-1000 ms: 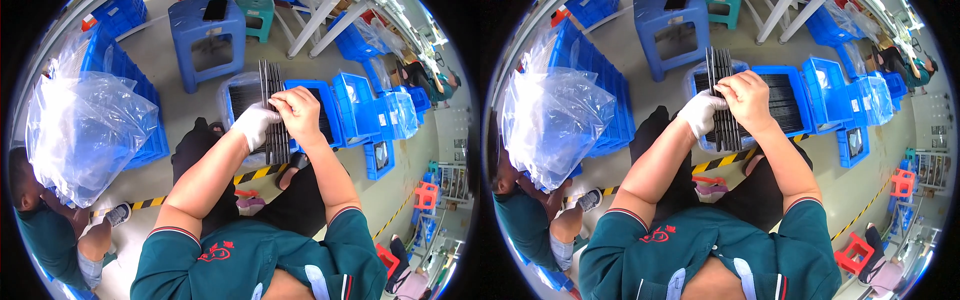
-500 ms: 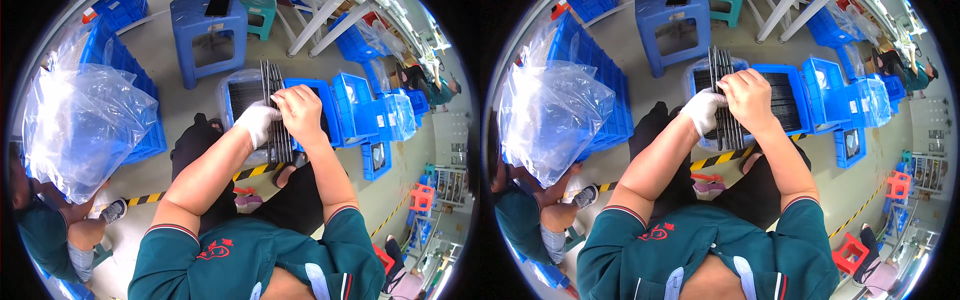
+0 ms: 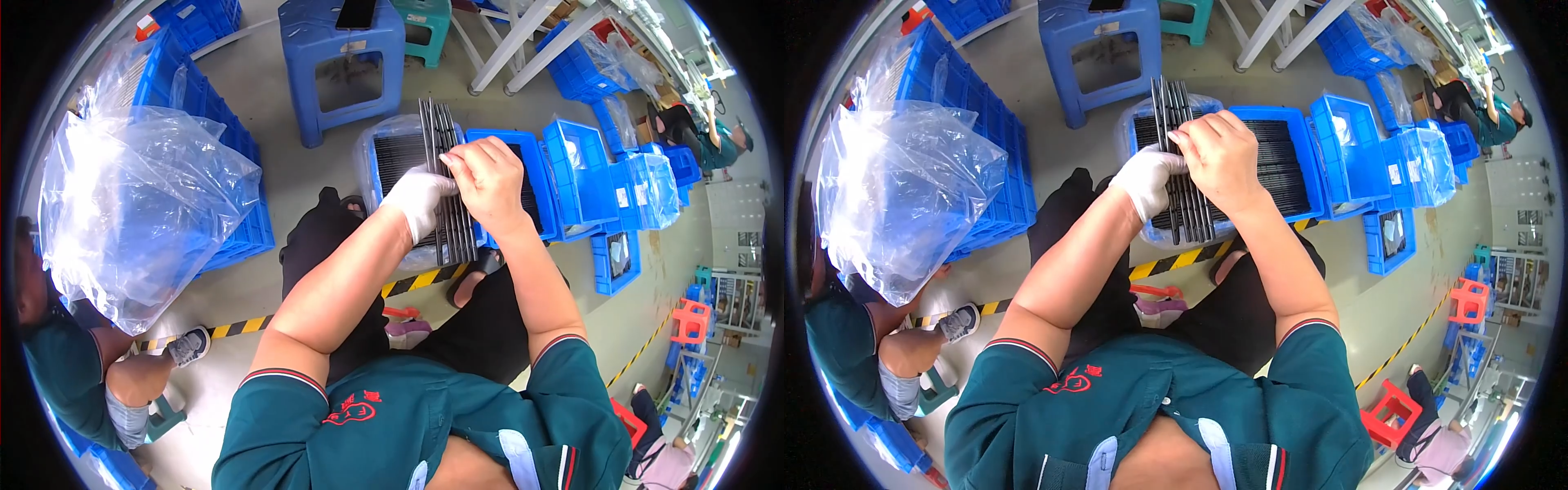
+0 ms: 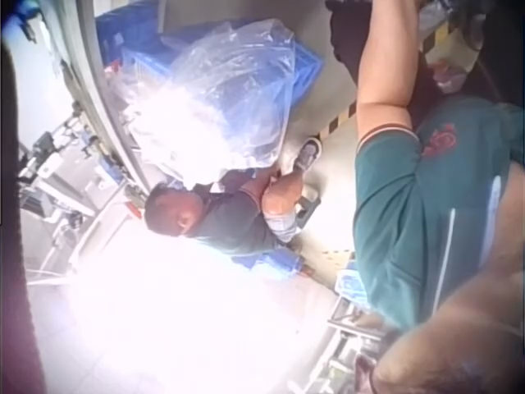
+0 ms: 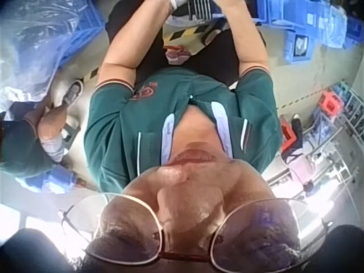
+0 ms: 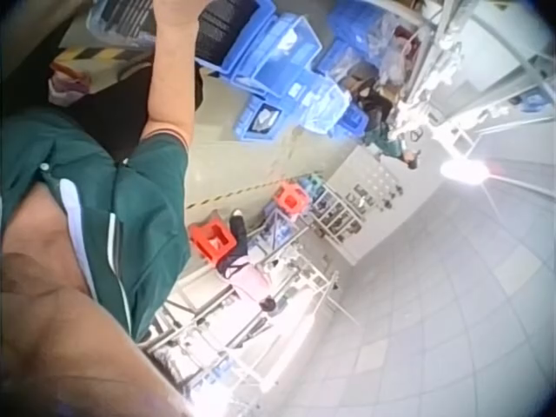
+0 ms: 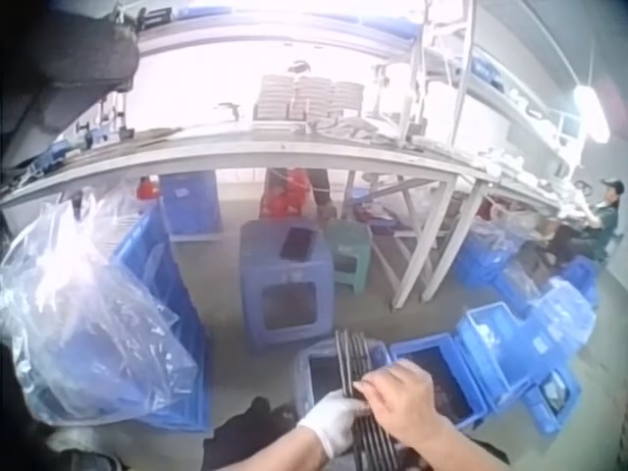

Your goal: The recorder picks up bundles of thin black metal rods from storage bins, inspects them, and places them back or prepares them for packaging.

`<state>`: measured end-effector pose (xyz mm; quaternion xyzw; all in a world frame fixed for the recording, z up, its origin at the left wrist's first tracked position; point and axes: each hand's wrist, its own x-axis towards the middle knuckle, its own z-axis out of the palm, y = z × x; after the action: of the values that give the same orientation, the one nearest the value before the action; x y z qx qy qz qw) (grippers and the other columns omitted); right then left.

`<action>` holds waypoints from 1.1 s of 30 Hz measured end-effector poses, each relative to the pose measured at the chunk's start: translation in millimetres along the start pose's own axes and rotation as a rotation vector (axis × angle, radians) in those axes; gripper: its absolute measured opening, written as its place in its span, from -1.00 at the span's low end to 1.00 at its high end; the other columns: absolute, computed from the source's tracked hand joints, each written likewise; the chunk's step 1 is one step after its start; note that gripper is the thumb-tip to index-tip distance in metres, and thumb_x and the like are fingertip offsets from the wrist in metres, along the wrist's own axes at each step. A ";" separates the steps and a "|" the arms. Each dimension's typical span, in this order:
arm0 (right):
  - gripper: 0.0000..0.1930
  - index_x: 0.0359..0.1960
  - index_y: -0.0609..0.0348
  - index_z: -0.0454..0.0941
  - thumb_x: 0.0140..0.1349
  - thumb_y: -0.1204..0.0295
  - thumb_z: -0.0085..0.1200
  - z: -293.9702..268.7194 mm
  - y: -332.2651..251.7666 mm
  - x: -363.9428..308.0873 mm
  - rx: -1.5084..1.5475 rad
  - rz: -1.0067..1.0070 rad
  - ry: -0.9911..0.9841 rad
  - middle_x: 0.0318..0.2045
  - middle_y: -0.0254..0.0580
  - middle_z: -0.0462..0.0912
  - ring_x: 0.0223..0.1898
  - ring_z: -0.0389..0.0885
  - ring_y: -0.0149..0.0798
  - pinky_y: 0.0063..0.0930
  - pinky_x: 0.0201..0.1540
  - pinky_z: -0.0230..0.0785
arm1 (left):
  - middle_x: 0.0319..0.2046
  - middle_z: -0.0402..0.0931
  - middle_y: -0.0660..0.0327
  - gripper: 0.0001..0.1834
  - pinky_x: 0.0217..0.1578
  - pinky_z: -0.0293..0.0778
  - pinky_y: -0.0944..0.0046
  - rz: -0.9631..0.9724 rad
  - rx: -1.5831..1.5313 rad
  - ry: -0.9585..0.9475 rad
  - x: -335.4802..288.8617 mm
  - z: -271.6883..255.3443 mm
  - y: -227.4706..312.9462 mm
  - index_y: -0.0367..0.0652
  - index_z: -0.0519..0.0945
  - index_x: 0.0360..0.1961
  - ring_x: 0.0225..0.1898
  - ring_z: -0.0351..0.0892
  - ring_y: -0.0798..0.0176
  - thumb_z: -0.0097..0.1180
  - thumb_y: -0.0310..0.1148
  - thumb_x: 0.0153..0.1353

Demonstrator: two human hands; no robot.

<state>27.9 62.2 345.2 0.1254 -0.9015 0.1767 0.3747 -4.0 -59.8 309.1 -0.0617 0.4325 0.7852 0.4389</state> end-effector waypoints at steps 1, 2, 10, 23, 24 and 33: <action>-0.84 -0.60 0.15 0.52 0.00 0.45 0.27 0.5 2.5 1.7 0.053 -0.048 -0.017 -0.65 -0.28 0.53 -0.57 0.48 -0.18 -0.37 -0.45 0.35 | -0.31 0.55 0.13 -0.80 -0.26 0.55 0.23 0.013 -0.012 0.013 -0.9 0.0 -0.5 -0.26 0.54 -0.19 -0.29 0.60 0.20 -0.01 -0.59 0.14; -0.85 -0.59 0.15 0.52 0.01 0.45 0.26 0.0 4.2 2.6 0.106 -0.096 -0.034 -0.63 -0.28 0.54 -0.56 0.48 -0.17 -0.37 -0.44 0.35 | -0.31 0.55 0.13 -0.80 -0.26 0.55 0.23 0.013 -0.012 0.013 -1.2 -0.3 -0.7 -0.26 0.54 -0.19 -0.29 0.60 0.20 -0.01 -0.59 0.14; -0.71 -0.71 0.14 0.39 0.03 0.49 0.26 -7.7 -3.2 1.1 0.006 0.062 0.029 -0.74 -0.23 0.41 -0.66 0.39 -0.13 -0.34 -0.57 0.23 | -0.34 0.56 0.10 -0.78 -0.34 0.54 0.17 -0.010 -0.104 -0.003 -1.2 2.2 3.1 -0.31 0.52 -0.15 -0.35 0.60 0.14 -0.01 -0.65 0.17; -0.90 -0.43 0.24 0.61 0.05 0.52 0.29 -11.1 2.5 4.8 0.318 0.273 -0.091 -0.53 -0.25 0.57 -0.44 0.52 -0.33 -0.50 -0.38 0.36 | -0.28 0.55 0.18 -0.72 -0.28 0.62 0.18 0.034 -0.094 -0.129 -2.0 -1.8 4.3 -0.24 0.48 -0.03 -0.29 0.62 0.23 0.00 -0.59 0.21; -0.90 -0.44 0.23 0.61 0.04 0.52 0.29 -10.7 2.1 5.2 0.288 0.246 -0.100 -0.53 -0.24 0.57 -0.45 0.53 -0.30 -0.48 -0.38 0.36 | -0.28 0.54 0.19 -0.71 -0.26 0.61 0.19 0.046 -0.067 -0.129 0.3 -4.7 2.2 -0.24 0.48 -0.02 -0.28 0.61 0.24 0.01 -0.58 0.21; -0.89 -0.48 0.20 0.61 0.00 0.49 0.31 -11.9 2.5 5.7 0.236 0.183 -0.089 -0.54 -0.22 0.60 -0.47 0.54 -0.22 -0.42 -0.39 0.38 | -0.25 0.52 0.19 -0.72 -0.23 0.58 0.25 0.018 -0.086 -0.167 -11.5 5.0 10.6 -0.22 0.47 -0.02 -0.24 0.59 0.28 0.01 -0.57 0.21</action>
<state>30.6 68.8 356.6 0.0933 -0.8978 0.3090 0.2995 -3.4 -66.0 324.3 -0.0110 0.3607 0.8093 0.4634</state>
